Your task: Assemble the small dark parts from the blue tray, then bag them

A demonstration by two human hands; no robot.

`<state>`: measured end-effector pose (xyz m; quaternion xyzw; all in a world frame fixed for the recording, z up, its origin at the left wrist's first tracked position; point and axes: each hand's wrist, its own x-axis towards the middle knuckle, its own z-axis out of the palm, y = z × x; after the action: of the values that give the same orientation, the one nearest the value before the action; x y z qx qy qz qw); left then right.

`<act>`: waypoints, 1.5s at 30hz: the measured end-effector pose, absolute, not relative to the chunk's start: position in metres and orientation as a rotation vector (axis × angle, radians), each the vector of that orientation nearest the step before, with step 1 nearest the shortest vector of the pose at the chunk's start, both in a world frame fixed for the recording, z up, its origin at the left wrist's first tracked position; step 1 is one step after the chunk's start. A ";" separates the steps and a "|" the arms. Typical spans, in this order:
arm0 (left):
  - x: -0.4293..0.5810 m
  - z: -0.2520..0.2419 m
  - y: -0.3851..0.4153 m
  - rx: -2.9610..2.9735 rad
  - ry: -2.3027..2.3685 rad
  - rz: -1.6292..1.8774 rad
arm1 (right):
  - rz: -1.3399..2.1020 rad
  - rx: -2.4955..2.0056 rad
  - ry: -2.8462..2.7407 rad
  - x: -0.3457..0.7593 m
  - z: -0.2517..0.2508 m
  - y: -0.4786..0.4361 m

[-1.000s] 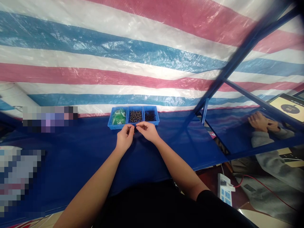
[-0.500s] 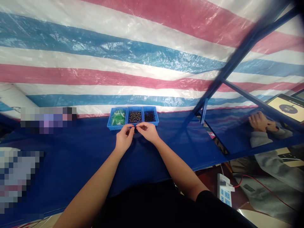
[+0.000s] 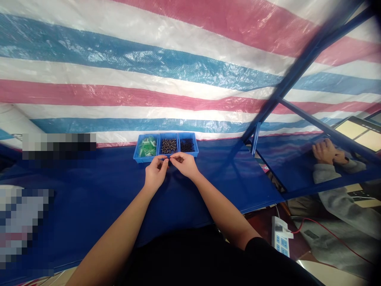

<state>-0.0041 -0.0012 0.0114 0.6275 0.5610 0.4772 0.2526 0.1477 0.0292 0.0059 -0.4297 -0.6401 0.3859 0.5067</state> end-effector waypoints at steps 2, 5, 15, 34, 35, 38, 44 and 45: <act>-0.004 0.011 -0.001 1.708 1.523 1.295 | 0.944 -1.038 -1.546 0.147 0.005 0.030; -0.004 0.010 -0.001 1.715 1.546 1.299 | 0.962 -1.034 -1.552 0.146 0.003 0.030; -0.005 0.010 -0.001 1.712 1.536 1.300 | 0.951 -1.026 -1.567 0.147 0.004 0.030; -0.006 0.010 0.000 1.718 1.540 1.281 | 0.933 -1.041 -1.595 0.148 0.007 0.029; -0.006 0.010 -0.001 1.713 1.540 1.286 | 0.934 -1.044 -1.594 0.148 0.007 0.029; -0.005 0.011 -0.001 1.712 1.538 1.286 | 0.938 -1.042 -1.597 0.148 0.006 0.030; -0.005 0.010 0.000 1.719 1.564 1.297 | 0.914 -1.054 -1.621 0.148 0.008 0.028; -0.005 0.010 0.000 1.721 1.564 1.292 | 0.904 -1.057 -1.619 0.147 0.009 0.027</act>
<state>-0.0055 0.0002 0.0095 0.6283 0.5708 0.4718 0.2382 0.1475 0.0271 0.0085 -0.4335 -0.6645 0.3711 0.4825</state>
